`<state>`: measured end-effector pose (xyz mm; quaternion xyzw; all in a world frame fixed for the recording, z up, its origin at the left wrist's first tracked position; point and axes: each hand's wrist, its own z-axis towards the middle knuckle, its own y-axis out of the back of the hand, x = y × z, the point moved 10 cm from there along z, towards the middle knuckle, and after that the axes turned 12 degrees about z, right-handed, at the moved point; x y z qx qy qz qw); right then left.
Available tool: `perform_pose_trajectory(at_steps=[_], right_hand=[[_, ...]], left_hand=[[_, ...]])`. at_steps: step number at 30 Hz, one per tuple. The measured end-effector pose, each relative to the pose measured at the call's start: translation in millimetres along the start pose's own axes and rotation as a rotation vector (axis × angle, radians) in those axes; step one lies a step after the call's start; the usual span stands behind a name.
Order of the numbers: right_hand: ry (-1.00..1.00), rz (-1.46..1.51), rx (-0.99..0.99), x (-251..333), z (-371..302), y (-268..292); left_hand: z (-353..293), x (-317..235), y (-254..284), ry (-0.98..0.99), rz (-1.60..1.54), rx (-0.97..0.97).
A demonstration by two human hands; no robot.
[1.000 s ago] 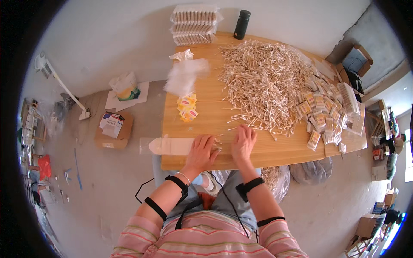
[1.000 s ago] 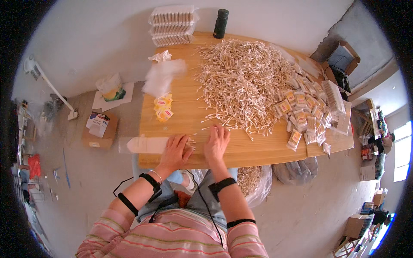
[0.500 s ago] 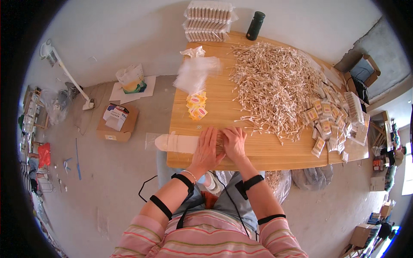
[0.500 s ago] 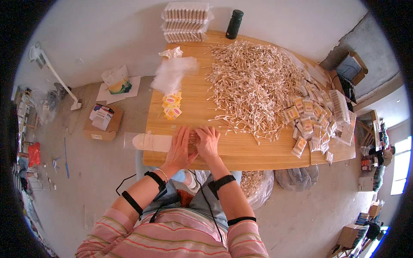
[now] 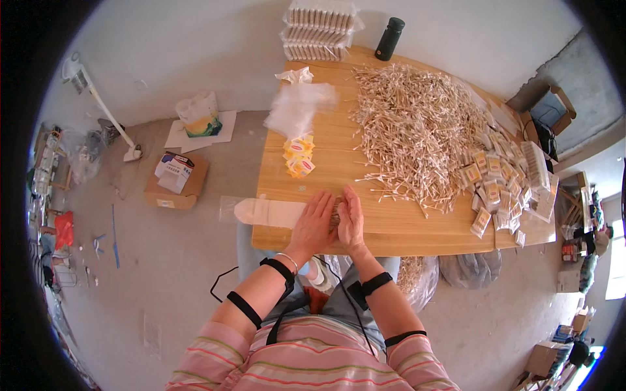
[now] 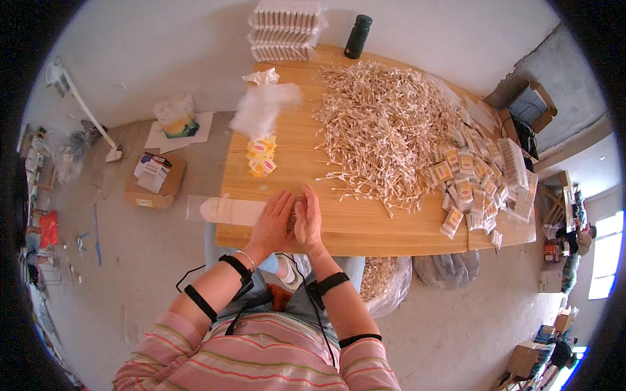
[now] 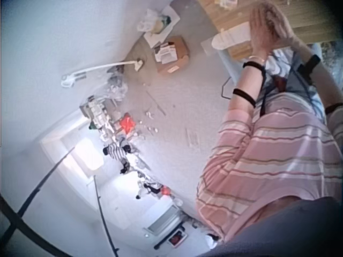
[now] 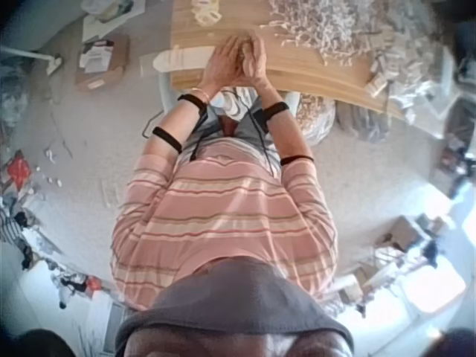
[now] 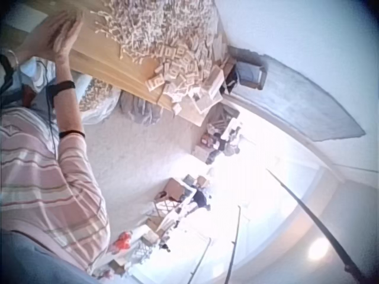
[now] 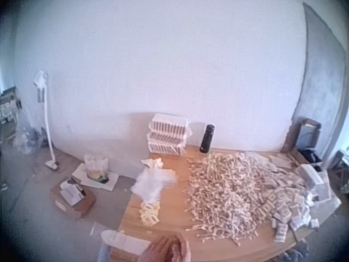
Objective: Gathering cotton swabs from a large pile, aligning them, and placing them into a small clear plastic bag.
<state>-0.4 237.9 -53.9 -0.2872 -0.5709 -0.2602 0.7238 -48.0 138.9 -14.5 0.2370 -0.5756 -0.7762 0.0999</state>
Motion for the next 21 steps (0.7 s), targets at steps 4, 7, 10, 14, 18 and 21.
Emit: perform_pose_trajectory(at_steps=[4,7,10,14,18,21], right_hand=[[0.106,0.033,-0.208,16,5,31],[0.17,-0.352,-0.16,39,-4,47],[0.199,-0.431,-0.089,43,-3,37],[0.243,-0.47,-0.034,48,-2,27],[0.225,-0.476,-0.032,48,-2,27],[0.166,-0.435,-0.011,41,-1,31]], left_hand=[[-2,0,7,0.025,-0.025,-0.028],[-10,4,5,0.029,-0.078,-0.05],[-11,-6,-1,-0.039,0.055,0.018],[21,-2,-2,0.042,0.172,0.134],[38,4,-2,0.049,0.286,0.163],[23,-9,-6,0.003,0.318,0.269]])
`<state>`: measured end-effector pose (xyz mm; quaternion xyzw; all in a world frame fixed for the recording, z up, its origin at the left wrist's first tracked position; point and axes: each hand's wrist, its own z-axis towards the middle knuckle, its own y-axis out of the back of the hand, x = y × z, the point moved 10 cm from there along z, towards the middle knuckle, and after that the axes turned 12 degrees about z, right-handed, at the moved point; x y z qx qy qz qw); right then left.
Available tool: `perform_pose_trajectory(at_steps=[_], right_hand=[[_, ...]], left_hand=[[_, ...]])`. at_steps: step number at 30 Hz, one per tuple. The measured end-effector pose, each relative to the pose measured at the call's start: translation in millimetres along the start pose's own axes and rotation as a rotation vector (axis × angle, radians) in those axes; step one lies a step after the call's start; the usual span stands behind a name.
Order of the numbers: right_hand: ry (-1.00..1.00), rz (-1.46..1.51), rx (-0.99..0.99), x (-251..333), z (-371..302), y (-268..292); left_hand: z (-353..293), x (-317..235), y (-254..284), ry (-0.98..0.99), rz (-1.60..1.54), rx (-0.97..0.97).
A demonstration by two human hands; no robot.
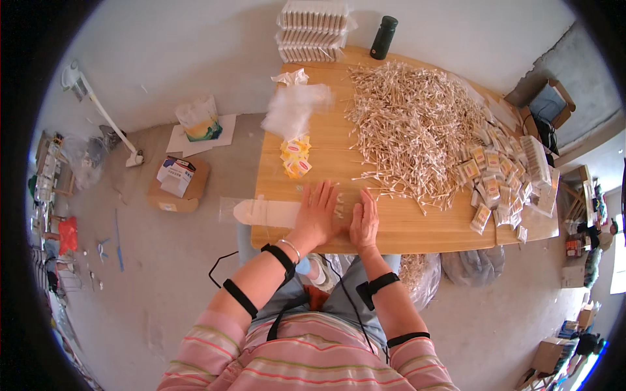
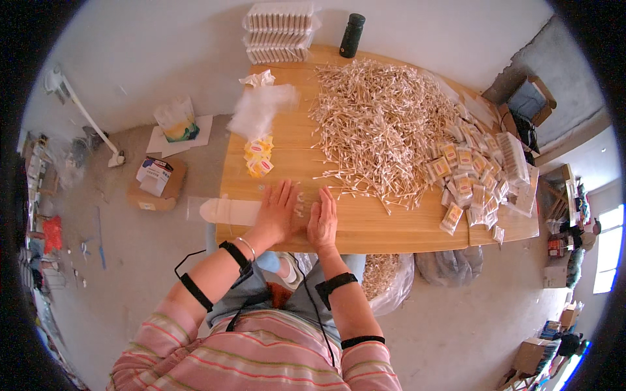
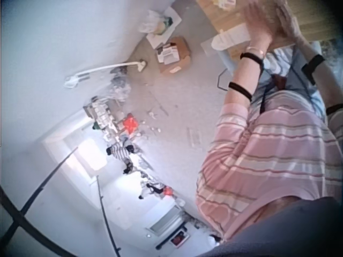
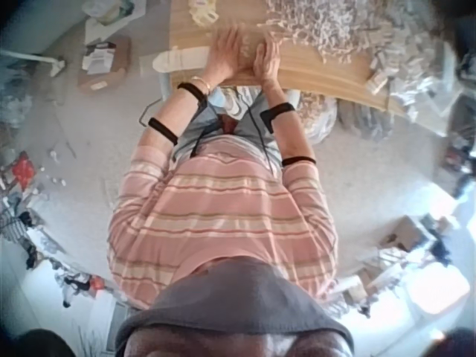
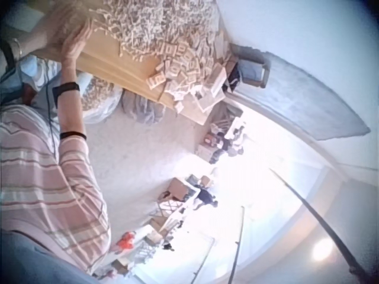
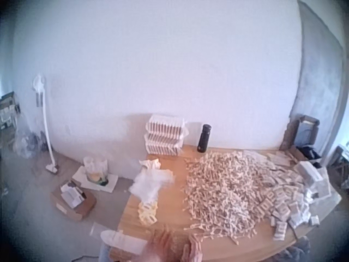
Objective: Gathering cotton swabs from a large pile, aligning them, and placing them into a small clear plastic bag.
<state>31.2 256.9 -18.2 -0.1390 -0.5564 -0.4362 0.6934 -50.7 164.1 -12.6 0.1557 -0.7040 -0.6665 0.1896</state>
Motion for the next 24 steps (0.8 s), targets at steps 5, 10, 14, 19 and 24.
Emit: perform_pose_trajectory(at_steps=[5,10,14,19,24], right_hand=[[0.053,0.028,0.036,3,1,-2],[0.127,-0.278,0.187,24,-10,-17],[0.238,-0.585,0.628,41,-38,-74],[0.21,-0.751,0.661,27,-18,-95],[0.195,-0.778,0.648,20,-15,-98]], left_hand=[[-17,-5,-16,-0.043,-0.112,-0.05],[-31,44,0,0.146,-0.514,-0.376],[-50,70,-7,0.263,-0.7,-0.477],[-50,67,-1,0.273,-0.654,-0.499],[-51,68,-8,0.318,-0.676,-0.456]])
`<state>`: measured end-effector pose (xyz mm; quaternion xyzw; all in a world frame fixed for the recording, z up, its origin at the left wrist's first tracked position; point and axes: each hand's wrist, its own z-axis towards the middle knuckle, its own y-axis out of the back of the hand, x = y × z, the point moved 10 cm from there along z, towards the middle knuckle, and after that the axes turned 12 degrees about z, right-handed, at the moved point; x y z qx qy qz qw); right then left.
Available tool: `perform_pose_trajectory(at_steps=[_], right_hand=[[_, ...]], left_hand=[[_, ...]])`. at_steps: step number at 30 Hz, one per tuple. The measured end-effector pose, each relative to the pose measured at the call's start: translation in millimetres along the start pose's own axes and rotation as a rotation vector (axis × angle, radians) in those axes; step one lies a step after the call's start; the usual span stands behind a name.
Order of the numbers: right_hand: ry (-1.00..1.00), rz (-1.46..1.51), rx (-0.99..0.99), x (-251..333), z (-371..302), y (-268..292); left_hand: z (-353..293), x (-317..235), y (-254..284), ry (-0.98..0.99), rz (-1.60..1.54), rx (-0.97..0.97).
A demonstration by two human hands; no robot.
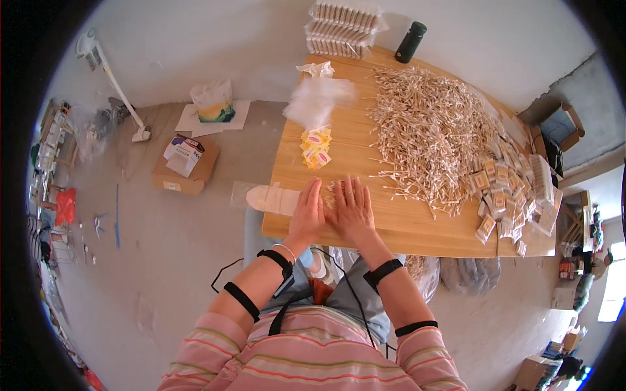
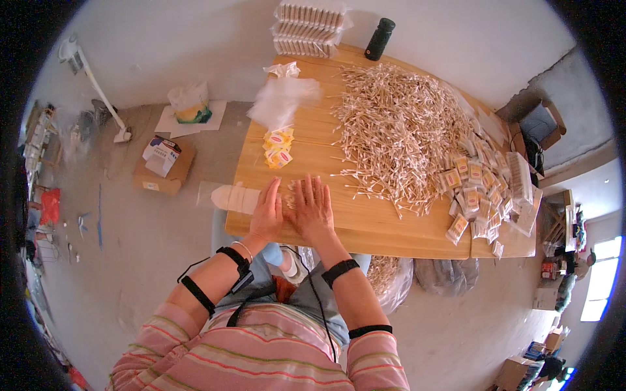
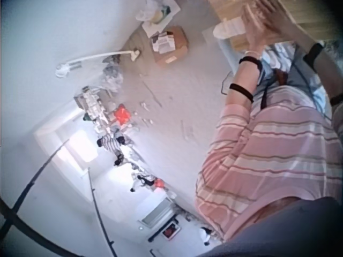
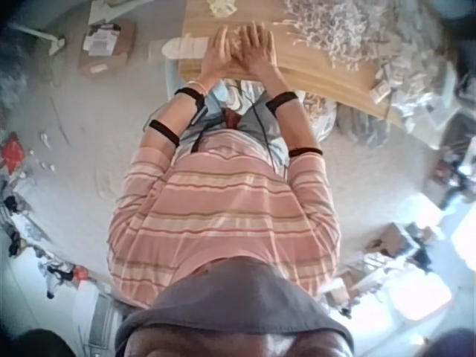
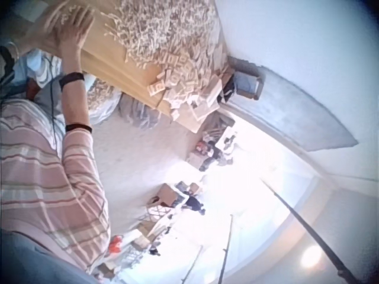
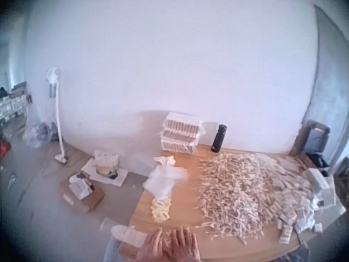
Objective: Gathering cotton swabs from a large pile, aligning them, and placing them into a small clear plastic bag.
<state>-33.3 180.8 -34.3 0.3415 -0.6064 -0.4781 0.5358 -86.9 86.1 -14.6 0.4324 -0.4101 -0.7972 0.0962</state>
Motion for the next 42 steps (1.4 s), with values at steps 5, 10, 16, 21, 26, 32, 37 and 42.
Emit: perform_pose_trajectory(at_steps=[5,10,16,21,26,32,37,42], right_hand=[[-0.001,0.097,-0.021,2,-15,9],[0.025,0.151,-0.067,-8,-2,23],[-0.019,0.374,-0.044,-27,1,16],[-0.109,0.852,-0.396,-70,-10,28],[-0.071,0.967,-0.432,-48,-12,33],[-0.084,0.556,-0.507,-53,-22,66],[-0.081,0.398,-0.189,-40,-3,51],[-0.035,0.322,-0.039,-30,7,45]], left_hand=[[-2,0,6,0.002,-0.046,-0.042],[-1,0,9,0.038,-0.092,-0.031],[0,-1,3,-0.055,0.044,-0.03],[2,-19,1,-0.123,0.213,0.039],[1,-14,-5,-0.142,0.189,0.065],[3,-8,1,-0.054,0.106,-0.011],[5,-6,-5,-0.021,0.171,0.044],[4,-9,-3,-0.021,0.172,0.037]])
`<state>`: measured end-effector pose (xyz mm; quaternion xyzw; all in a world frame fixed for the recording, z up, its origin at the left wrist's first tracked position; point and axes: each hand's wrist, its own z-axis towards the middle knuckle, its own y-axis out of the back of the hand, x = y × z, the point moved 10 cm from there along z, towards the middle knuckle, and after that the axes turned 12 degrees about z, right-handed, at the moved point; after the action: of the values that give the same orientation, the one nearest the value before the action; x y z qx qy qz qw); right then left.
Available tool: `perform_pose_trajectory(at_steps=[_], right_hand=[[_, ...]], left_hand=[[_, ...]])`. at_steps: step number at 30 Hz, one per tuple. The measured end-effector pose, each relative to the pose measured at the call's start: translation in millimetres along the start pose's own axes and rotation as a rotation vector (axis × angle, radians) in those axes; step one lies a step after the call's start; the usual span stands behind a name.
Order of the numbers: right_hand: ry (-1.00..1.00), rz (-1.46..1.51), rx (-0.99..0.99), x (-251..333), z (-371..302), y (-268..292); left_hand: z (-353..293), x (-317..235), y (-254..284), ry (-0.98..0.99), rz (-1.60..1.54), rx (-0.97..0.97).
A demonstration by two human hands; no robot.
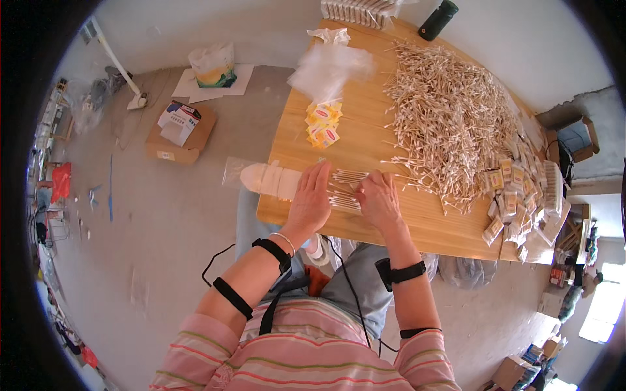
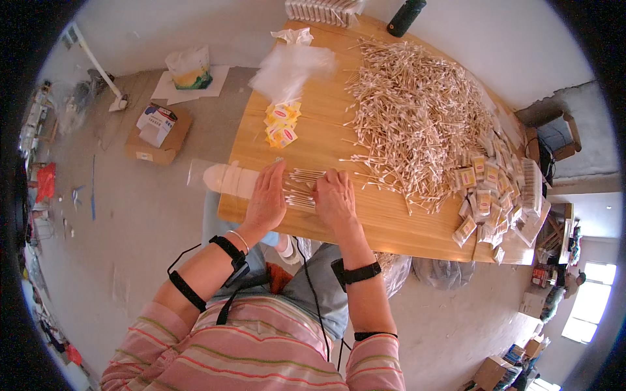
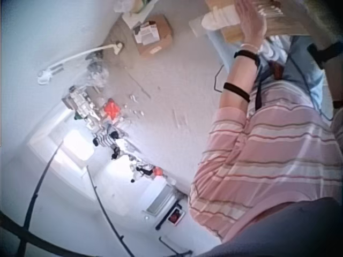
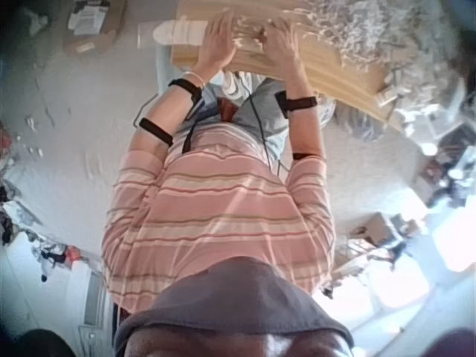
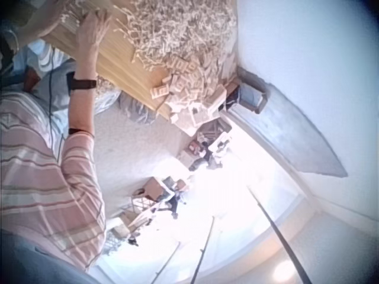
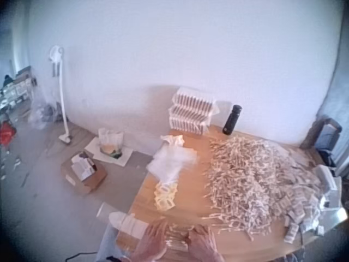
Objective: Gathering cotton swabs from a large pile, aligning them, and placing them into a small clear plastic bag.
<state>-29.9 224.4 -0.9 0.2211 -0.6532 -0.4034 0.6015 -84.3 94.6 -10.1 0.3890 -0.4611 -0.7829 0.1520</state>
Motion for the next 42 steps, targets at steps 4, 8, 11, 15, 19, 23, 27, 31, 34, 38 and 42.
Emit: perform_pose_trajectory(at_steps=[4,8,11,15,19,23,27,31,34,38,42], right_hand=[[0.023,-0.03,0.056,6,0,-1],[0.046,0.082,0.022,4,-3,3],[0.054,0.159,-0.006,4,-3,8],[0.099,0.255,-0.088,13,2,17],[0.142,0.225,-0.042,13,2,5],[0.101,0.225,-0.218,7,3,23],[-0.193,0.531,-0.266,-27,-5,27],[-0.198,0.499,-0.178,-27,-24,12],[-0.062,0.439,-0.272,-9,-33,19],[0.056,0.406,-0.253,8,-41,19],[-0.102,0.396,-0.379,-12,-77,50]], left_hand=[[0,5,-3,0.02,-0.023,0.005],[0,6,-3,0.029,-0.07,0.01],[0,7,-3,0.038,-0.076,0.013],[-1,9,-5,0.037,-0.065,0.01],[0,8,-4,0.028,-0.038,-0.015],[-2,8,-5,0.038,-0.078,-0.011],[-6,25,-5,0.168,-0.276,0.006],[-6,29,1,0.169,-0.33,-0.049],[-5,26,6,0.153,-0.368,-0.096],[-4,22,4,0.12,-0.363,-0.071],[-4,20,5,0.117,-0.366,-0.056]])
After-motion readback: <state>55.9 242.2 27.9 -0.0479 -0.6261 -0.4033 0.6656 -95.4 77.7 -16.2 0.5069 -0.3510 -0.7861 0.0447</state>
